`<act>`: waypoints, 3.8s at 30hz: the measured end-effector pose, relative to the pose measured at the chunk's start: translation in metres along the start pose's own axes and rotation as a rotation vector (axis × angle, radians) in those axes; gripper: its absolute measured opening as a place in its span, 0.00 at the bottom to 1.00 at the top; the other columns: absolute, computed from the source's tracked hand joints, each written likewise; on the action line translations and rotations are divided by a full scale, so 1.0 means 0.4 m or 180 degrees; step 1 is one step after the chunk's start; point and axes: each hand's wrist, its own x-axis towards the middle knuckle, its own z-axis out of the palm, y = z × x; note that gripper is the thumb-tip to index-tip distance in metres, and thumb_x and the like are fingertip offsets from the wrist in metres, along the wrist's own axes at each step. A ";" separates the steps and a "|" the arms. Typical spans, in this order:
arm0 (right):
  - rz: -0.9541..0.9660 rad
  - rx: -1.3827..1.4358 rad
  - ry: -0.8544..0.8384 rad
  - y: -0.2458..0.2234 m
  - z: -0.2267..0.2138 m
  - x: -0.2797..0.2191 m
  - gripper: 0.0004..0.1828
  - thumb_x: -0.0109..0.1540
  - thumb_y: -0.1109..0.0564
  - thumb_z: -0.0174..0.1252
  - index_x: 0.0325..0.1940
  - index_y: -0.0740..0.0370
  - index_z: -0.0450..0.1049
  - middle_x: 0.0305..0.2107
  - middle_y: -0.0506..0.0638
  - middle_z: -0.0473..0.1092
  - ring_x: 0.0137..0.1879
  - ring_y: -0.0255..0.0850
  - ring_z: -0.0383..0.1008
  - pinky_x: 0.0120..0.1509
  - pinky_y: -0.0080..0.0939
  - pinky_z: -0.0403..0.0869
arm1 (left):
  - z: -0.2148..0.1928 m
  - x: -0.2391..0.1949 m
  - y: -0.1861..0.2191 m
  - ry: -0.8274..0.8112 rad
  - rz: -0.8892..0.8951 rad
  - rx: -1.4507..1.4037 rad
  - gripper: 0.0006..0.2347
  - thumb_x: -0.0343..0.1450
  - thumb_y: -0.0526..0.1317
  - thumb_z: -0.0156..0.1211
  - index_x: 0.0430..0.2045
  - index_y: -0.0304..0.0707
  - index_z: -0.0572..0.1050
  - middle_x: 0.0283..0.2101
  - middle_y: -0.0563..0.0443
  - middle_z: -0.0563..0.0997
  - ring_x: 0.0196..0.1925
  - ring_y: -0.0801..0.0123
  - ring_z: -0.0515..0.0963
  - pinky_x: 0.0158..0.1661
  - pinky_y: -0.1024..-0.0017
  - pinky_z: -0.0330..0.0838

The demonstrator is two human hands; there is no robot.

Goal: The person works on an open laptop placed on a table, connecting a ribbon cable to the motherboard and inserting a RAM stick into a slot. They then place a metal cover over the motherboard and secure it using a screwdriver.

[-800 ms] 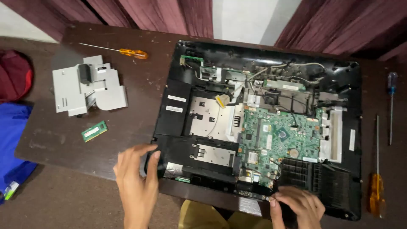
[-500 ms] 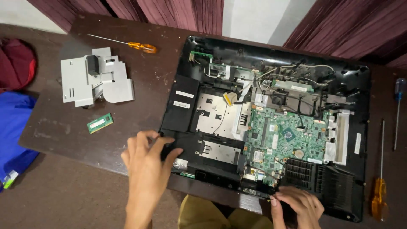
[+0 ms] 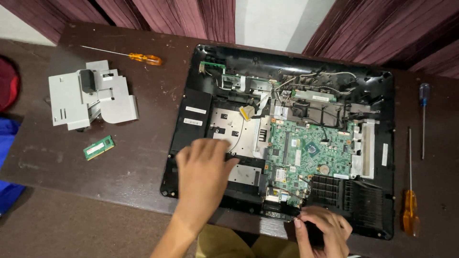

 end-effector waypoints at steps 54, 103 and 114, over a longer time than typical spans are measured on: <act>0.0165 -0.0442 -0.2259 0.017 -0.061 0.291 0.20 0.66 0.46 0.55 0.62 0.48 0.72 0.37 0.44 0.77 0.42 0.37 0.82 0.43 0.42 0.77 | -0.032 0.029 -0.063 -0.0875 0.1285 -0.0772 0.32 0.58 0.13 0.52 0.56 0.39 0.75 0.45 0.42 0.74 0.42 0.52 0.77 0.40 0.60 0.66; -0.0571 0.0566 -0.1896 0.020 -0.007 0.272 0.10 0.64 0.52 0.60 0.46 0.54 0.84 0.31 0.43 0.78 0.37 0.37 0.74 0.46 0.39 0.70 | -0.047 0.079 0.086 -0.1208 0.1408 -0.1765 0.13 0.74 0.36 0.60 0.52 0.36 0.75 0.47 0.44 0.83 0.48 0.54 0.83 0.56 0.51 0.69; 0.0345 0.0431 -0.2038 0.041 -0.058 0.259 0.23 0.61 0.47 0.62 0.61 0.48 0.79 0.28 0.44 0.75 0.36 0.35 0.78 0.44 0.37 0.75 | 0.033 0.086 0.097 -0.1057 0.1370 -0.1985 0.05 0.72 0.24 0.57 0.35 0.32 0.76 0.34 0.45 0.78 0.37 0.53 0.77 0.32 0.60 0.72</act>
